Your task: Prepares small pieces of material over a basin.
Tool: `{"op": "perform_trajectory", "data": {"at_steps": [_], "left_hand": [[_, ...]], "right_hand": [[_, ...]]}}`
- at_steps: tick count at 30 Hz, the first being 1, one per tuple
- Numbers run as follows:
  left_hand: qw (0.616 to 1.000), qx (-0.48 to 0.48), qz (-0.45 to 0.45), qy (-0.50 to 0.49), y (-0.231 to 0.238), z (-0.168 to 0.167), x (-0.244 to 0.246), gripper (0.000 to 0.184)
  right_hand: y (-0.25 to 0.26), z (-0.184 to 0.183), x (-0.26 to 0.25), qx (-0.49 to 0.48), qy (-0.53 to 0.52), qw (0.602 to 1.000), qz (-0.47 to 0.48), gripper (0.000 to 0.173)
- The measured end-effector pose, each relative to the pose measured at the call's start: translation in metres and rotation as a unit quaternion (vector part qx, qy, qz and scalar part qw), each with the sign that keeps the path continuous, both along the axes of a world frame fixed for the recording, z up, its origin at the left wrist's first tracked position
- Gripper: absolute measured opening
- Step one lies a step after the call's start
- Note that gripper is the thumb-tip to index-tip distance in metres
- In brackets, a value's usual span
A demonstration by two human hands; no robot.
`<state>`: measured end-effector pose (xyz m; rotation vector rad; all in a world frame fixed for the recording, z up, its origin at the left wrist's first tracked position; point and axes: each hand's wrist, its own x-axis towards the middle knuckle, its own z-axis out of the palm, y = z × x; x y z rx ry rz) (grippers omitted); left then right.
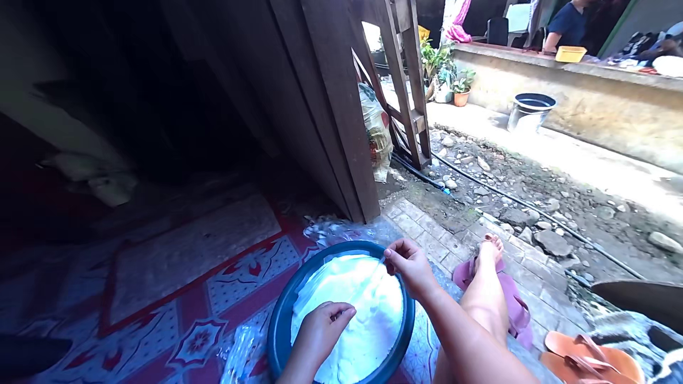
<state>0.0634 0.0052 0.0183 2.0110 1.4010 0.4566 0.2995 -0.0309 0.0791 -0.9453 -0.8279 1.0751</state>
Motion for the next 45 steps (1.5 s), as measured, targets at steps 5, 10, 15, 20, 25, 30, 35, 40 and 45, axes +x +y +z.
{"op": "perform_trajectory", "data": {"at_steps": [5, 10, 15, 20, 25, 30, 35, 40, 45], "left_hand": [[0.997, -0.022, 0.079, -0.01, 0.004, 0.001, -0.001, 0.012], [0.987, -0.035, 0.121, -0.102, 0.005, 0.005, 0.003, 0.011], [0.949, -0.1, 0.109, -0.28, 0.0, 0.004, 0.006, 0.019], [0.921, -0.17, 0.012, -0.351, -0.008, 0.004, 0.001, 0.023], [0.91, -0.168, -0.027, -0.377, -0.007, -0.007, -0.011, 0.022], [0.895, -0.149, -0.044, -0.417, -0.002, -0.006, -0.019, 0.03], [0.921, -0.078, -0.115, -0.364, 0.007, -0.012, -0.026, 0.03], [0.964, -0.072, -0.039, -0.252, 0.004, -0.017, -0.021, 0.024], [0.944, -0.118, 0.079, -0.299, -0.002, -0.026, -0.003, 0.015]], "right_hand": [[-0.006, 0.0, -0.008, -0.182, -0.071, 0.971, 0.136, 0.01], [-0.008, -0.022, -0.031, -0.259, -0.191, 0.89, 0.322, 0.014], [-0.004, -0.036, -0.053, -0.293, -0.224, 0.847, 0.382, 0.016], [0.004, -0.038, -0.055, -0.309, -0.144, 0.866, 0.365, 0.011], [0.014, -0.056, -0.043, -0.252, -0.084, 0.896, 0.357, 0.01], [0.016, -0.053, -0.044, -0.229, -0.08, 0.9, 0.363, 0.011], [0.017, -0.048, -0.039, -0.208, -0.102, 0.906, 0.353, 0.01], [0.02, -0.042, -0.033, -0.167, -0.208, 0.914, 0.306, 0.018], [0.017, -0.038, -0.038, -0.114, -0.283, 0.91, 0.279, 0.019]]}}
